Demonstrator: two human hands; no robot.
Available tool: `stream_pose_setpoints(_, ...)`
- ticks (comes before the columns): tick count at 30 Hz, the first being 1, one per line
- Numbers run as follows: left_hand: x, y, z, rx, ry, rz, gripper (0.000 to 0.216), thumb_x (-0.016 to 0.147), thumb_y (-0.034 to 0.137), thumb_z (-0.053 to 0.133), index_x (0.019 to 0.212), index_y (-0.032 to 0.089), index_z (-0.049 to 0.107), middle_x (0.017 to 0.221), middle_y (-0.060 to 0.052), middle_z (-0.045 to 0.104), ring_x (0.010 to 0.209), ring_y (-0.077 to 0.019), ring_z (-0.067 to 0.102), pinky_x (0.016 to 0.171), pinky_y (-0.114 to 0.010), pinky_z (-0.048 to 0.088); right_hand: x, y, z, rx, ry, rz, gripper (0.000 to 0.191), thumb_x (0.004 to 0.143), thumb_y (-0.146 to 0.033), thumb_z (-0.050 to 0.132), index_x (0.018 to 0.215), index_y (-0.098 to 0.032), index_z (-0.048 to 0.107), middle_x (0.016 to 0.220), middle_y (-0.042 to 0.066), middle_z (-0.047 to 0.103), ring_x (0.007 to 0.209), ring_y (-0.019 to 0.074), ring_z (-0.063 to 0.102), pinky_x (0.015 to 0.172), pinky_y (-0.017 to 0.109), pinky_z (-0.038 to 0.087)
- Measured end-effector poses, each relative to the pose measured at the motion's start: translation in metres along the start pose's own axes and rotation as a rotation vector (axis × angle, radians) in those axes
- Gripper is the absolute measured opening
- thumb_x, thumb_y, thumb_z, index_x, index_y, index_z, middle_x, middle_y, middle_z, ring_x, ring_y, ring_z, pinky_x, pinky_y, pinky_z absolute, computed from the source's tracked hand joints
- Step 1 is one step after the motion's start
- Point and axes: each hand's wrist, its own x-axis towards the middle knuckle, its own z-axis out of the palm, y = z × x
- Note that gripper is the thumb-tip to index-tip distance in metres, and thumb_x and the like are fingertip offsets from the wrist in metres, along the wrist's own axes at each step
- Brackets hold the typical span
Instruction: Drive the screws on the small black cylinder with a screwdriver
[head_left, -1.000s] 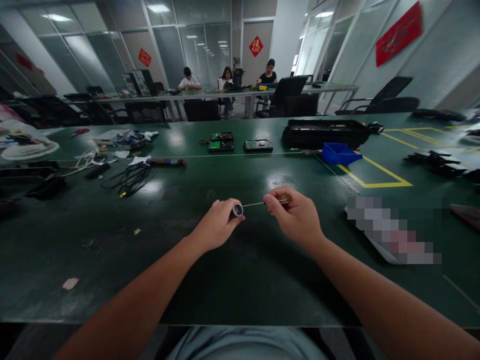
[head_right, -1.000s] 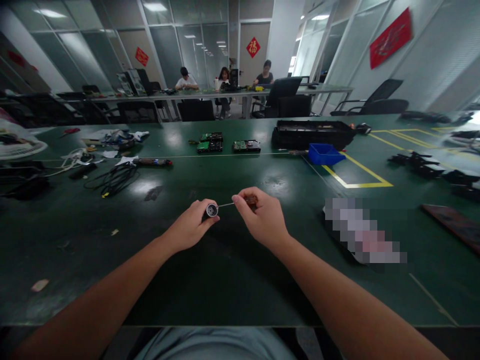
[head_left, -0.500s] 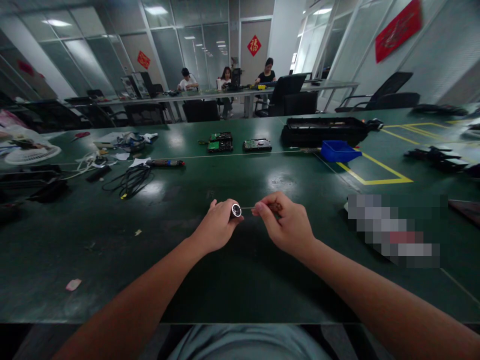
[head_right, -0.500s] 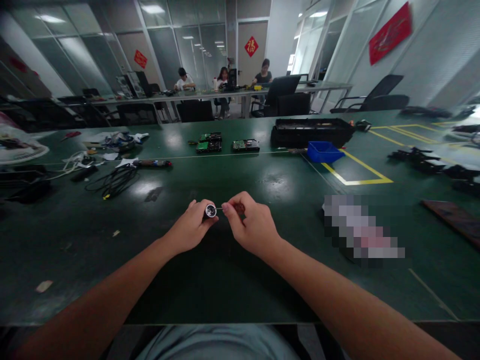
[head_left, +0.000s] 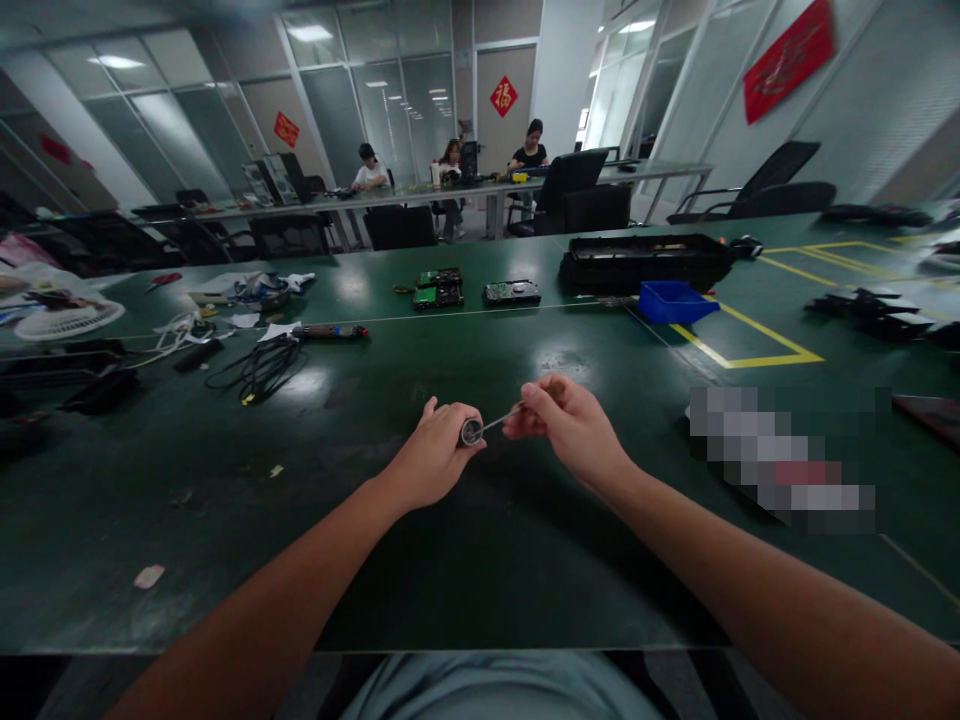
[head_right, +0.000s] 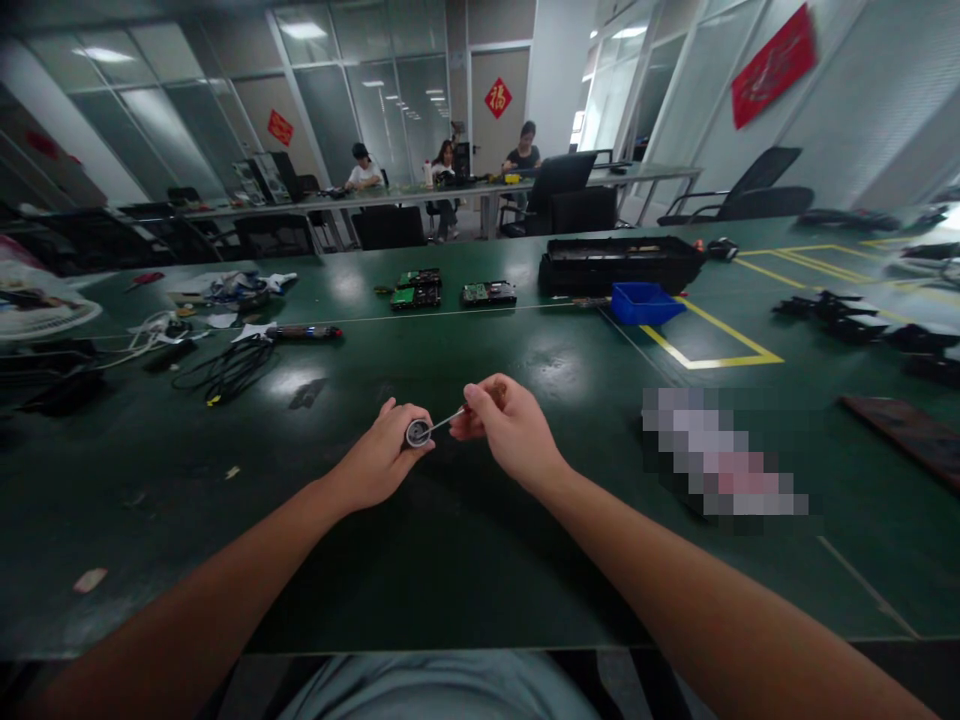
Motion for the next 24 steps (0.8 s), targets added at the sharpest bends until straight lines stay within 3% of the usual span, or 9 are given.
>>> stream_pose_setpoints(2,0.0,0.0,0.0,-0.001,-0.027,0.033,0.008,0.094,0.024,0.054,0.102,0.023,0.051,0.099,0.0,0.059,0.101,-0.0189,0.055,0.121,-0.058,0.01,0.003,0.003,-0.001,0.063,0.025,0.049,0.028,0.088,-0.046,0.065,0.085,-0.02,0.053,0.066,0.0,0.069,0.059,0.017,0.071,0.06,0.034,0.062)
stream_pose_setpoints(5,0.001,-0.002,0.001,-0.046,-0.061,-0.046,0.01,0.094,0.027,0.054,0.103,0.023,0.05,0.096,0.001,0.06,0.1,-0.0196,0.056,0.12,-0.059,0.013,0.003,0.003,-0.002,0.022,0.023,0.037,0.028,0.088,-0.045,0.066,0.086,-0.02,0.053,0.065,-0.001,0.068,0.059,0.0168,0.071,0.06,0.033,0.062)
stream_pose_setpoints(10,0.002,-0.005,0.0,-0.067,-0.045,-0.116,0.012,0.095,0.032,0.054,0.103,0.023,0.052,0.091,0.0,0.059,0.093,-0.021,0.054,0.112,-0.056,0.029,-0.002,-0.003,-0.004,-0.172,0.037,-0.099,0.024,0.092,-0.043,0.061,0.089,-0.02,0.054,0.073,0.002,0.07,0.066,0.0177,0.073,0.063,0.033,0.062)
stream_pose_setpoints(15,0.002,-0.004,0.002,-0.065,-0.032,-0.156,0.015,0.094,0.034,0.055,0.105,0.023,0.053,0.093,-0.002,0.059,0.093,-0.0227,0.054,0.091,-0.042,0.043,-0.006,-0.006,-0.003,-0.332,0.046,-0.199,0.02,0.095,-0.04,0.058,0.089,-0.021,0.054,0.073,0.003,0.072,0.067,0.0182,0.074,0.064,0.032,0.06)
stream_pose_setpoints(18,0.002,-0.005,0.003,-0.061,-0.028,-0.177,0.017,0.094,0.035,0.056,0.105,0.024,0.054,0.095,-0.003,0.059,0.093,-0.0232,0.053,0.078,-0.035,0.042,-0.009,-0.008,-0.002,-0.379,0.014,-0.228,0.019,0.095,-0.039,0.057,0.09,-0.021,0.054,0.074,0.004,0.074,0.069,0.0189,0.075,0.065,0.032,0.06)
stream_pose_setpoints(24,0.003,-0.005,0.003,-0.061,-0.013,-0.167,0.015,0.094,0.034,0.056,0.104,0.023,0.054,0.094,-0.002,0.059,0.093,-0.0236,0.052,0.078,-0.036,0.039,-0.014,-0.011,-0.001,-0.472,-0.022,-0.292,0.015,0.097,-0.035,0.056,0.093,-0.021,0.054,0.077,0.004,0.076,0.073,0.019,0.076,0.065,0.03,0.059)
